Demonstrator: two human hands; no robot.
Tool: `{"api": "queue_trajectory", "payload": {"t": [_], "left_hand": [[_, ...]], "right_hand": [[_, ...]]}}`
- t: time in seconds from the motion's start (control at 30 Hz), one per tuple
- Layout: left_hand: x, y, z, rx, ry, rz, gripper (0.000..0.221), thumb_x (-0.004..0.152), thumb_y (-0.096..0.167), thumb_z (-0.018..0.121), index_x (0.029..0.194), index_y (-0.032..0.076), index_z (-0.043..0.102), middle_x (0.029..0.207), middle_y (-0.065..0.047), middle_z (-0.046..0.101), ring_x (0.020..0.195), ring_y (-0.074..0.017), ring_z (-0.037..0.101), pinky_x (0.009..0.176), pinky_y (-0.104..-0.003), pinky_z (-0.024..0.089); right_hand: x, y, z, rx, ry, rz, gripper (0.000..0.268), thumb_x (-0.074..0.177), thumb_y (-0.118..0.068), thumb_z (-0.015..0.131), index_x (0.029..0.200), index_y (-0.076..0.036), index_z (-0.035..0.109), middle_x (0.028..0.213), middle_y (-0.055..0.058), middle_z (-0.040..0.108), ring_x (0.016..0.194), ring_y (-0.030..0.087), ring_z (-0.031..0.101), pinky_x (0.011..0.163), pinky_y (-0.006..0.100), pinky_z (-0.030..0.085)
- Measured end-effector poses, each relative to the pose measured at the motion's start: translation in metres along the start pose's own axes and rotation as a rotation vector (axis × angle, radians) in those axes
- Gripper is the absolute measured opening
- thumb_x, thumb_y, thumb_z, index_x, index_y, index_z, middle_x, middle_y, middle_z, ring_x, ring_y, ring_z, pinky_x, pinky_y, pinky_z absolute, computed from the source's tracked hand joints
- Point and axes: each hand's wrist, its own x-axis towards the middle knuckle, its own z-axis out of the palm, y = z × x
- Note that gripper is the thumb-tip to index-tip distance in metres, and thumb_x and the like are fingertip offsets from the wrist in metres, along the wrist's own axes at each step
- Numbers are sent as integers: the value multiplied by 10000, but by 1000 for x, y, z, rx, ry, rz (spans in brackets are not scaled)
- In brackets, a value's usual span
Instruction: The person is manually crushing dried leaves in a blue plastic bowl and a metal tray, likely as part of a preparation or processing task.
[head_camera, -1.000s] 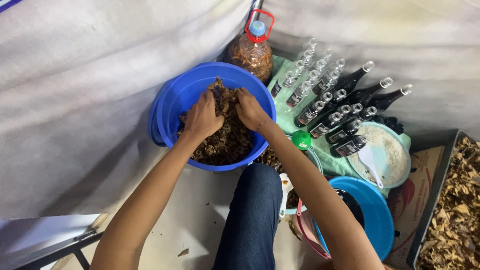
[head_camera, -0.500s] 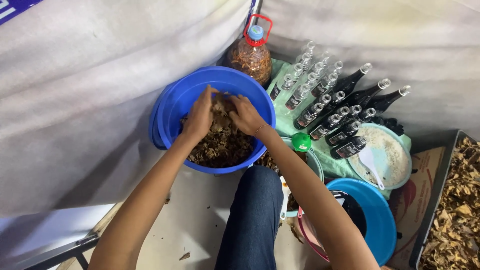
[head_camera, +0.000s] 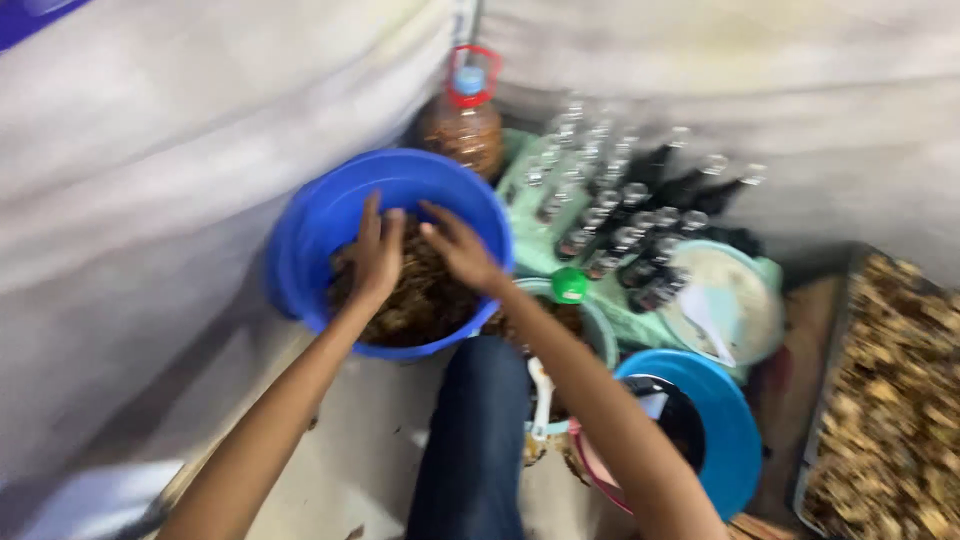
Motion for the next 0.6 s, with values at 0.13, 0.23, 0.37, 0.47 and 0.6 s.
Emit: {"api": "queue_trajectory", "payload": {"t": [0.13, 0.23, 0.37, 0.47, 0.6], "left_hand": [[-30, 71, 44, -539, -215, 95, 741, 1083, 563, 253, 1626, 64, 173, 1696, -202, 85, 1568, -397, 95, 1257, -556, 45], [-27, 63, 66, 63, -205, 274, 548, 1133, 247, 289, 1645, 54, 254, 1733, -128, 142, 1600, -343, 122, 1294, -459, 9], [-3, 50, 56, 475, 108, 404, 590, 1120, 171, 512, 1575, -199, 442, 1620, -427, 207, 1439, -672, 182, 1099, -794, 177], [33, -41, 88, 480, 12, 323, 537, 957, 109, 724, 1399, -187, 651, 1286, -500, 604, 1335, -601, 445, 1111, -548, 364], [-12, 64, 111, 332, -120, 611, 348, 929, -36, 696, 1270, -105, 707, 1294, -380, 638, 1299, -487, 548, 1100, -531, 436]], "right_hand": [[-34, -54, 0, 527, 216, 256, 763, 1033, -628, 413, 1605, -125, 364, 1670, 177, 290, 1520, 332, 305, 1311, 477, 195], [-53, -55, 1, 915, 288, 311, 957, 932, -818, 421, 1620, -156, 357, 1659, 192, 308, 1499, 366, 332, 1271, 518, 234], [-60, -5, -21, 959, 100, 102, 732, 1047, -556, 358, 1638, -125, 337, 1603, 112, 432, 1432, 274, 444, 1213, 431, 327], [-95, -6, -53, 137, 217, -43, 785, 960, -616, 420, 1504, -54, 485, 1566, 117, 509, 1421, 255, 513, 1217, 390, 393], [-152, 41, -128, -248, 419, -104, 703, 913, -539, 530, 1425, -59, 492, 1526, 234, 495, 1395, 385, 519, 1158, 451, 432]]}}
